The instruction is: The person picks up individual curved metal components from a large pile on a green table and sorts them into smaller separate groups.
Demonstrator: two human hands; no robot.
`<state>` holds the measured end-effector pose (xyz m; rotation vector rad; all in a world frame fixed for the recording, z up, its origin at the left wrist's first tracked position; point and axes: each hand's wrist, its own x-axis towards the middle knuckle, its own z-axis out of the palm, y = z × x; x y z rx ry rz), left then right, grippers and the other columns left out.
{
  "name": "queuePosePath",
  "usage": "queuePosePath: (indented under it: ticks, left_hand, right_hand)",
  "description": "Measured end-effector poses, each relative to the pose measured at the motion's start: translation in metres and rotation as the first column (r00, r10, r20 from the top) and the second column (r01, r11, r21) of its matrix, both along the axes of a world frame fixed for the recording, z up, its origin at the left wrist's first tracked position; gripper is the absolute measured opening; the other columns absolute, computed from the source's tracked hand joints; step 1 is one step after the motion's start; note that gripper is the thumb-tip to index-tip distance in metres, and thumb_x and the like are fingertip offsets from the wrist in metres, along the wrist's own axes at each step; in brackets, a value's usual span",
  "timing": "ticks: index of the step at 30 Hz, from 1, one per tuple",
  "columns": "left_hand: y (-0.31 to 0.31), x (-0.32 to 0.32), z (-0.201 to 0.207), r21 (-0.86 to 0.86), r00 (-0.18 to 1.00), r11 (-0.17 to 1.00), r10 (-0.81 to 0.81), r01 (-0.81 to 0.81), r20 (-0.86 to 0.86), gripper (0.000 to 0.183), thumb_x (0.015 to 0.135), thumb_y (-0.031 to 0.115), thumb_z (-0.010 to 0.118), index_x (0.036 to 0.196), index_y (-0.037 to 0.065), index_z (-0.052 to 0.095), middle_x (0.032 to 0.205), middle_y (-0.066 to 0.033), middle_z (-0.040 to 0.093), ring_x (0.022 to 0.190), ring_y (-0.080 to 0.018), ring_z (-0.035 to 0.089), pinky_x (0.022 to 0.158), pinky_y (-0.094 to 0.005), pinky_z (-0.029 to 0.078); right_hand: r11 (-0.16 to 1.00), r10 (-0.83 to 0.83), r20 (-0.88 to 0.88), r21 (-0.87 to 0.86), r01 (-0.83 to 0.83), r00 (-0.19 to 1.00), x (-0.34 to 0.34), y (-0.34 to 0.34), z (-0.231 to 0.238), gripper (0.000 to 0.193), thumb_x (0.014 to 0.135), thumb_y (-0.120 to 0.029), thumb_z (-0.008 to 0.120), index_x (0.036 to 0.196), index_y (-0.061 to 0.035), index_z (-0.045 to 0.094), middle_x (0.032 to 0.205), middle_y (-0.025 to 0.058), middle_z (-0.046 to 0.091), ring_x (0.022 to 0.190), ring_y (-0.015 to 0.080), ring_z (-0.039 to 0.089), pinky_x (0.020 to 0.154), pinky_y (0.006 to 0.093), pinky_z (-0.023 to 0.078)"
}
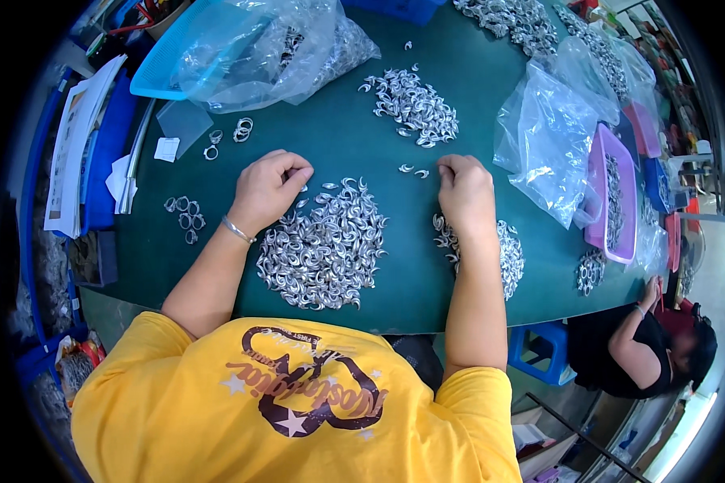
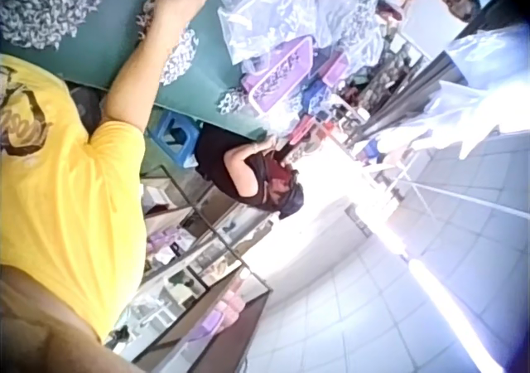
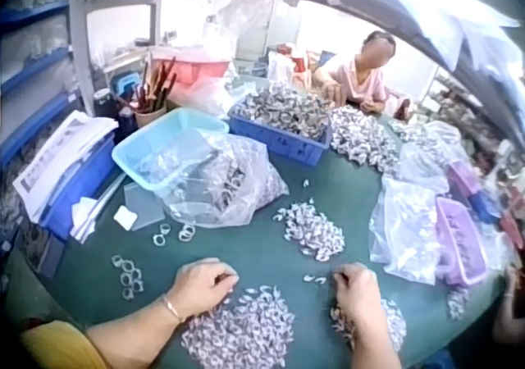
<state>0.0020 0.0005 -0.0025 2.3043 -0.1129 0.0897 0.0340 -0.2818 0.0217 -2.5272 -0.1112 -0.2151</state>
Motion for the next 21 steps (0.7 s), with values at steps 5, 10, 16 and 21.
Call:
queuePosePath:
  ticks: [5,10,16,21]
  left_hand:
    - [-0.004,0.001,0.001,-0.003,1.000,1.000,-0.011,0.011,0.010,0.012,0.084,0.020,0.067,0.085,0.008,0.069,0.077,-0.0047,0.061,0.065,-0.0214,0.059,0.059,-0.0325,0.045]
    - [0.000,0.001,-0.002,0.026,1.000,1.000,-0.008,0.008,-0.004,0.014,0.085,0.022,0.066,0.086,0.009,0.069,0.078,-0.0046,0.061,0.065,-0.0205,0.060,0.059,-0.0321,0.045]
    - [0.000,0.001,-0.002,0.026,1.000,1.000,-0.002,0.002,0.002,0.013,0.085,0.022,0.067,0.087,0.009,0.069,0.078,-0.0048,0.062,0.067,-0.0213,0.061,0.060,-0.0322,0.046]
    - [-0.004,0.001,0.004,0.008,1.000,1.000,0.002,-0.002,-0.007,0.013,0.084,0.020,0.067,0.086,0.008,0.070,0.077,-0.0053,0.061,0.067,-0.0222,0.061,0.060,-0.0327,0.046]
  right_hand:
    - [0.988,0.119,0.060,-0.104,-0.113,0.991,-0.008,0.009,-0.013,0.006,0.078,-0.008,0.067,0.082,-0.0041,0.068,0.085,0.0133,0.062,0.084,0.0345,0.061,0.077,0.0416,0.050]
    - [0.998,-0.014,-0.183,-0.069,0.001,0.983,-0.010,-0.030,0.029,0.010,0.078,-0.009,0.067,0.084,-0.0020,0.068,0.084,0.0151,0.067,0.078,0.0336,0.065,0.072,0.0394,0.051]
    - [0.956,-0.039,-0.203,-0.291,-0.022,0.978,-0.011,-0.038,0.041,0.010,0.078,-0.008,0.066,0.085,-0.0033,0.071,0.085,0.0180,0.068,0.081,0.0358,0.066,0.074,0.0421,0.052]
    - [0.963,0.267,0.130,0.004,-0.270,0.955,0.002,0.018,-0.002,0.009,0.076,0.000,0.065,0.084,-0.0032,0.068,0.086,0.0150,0.064,0.081,0.0357,0.063,0.073,0.0422,0.050]
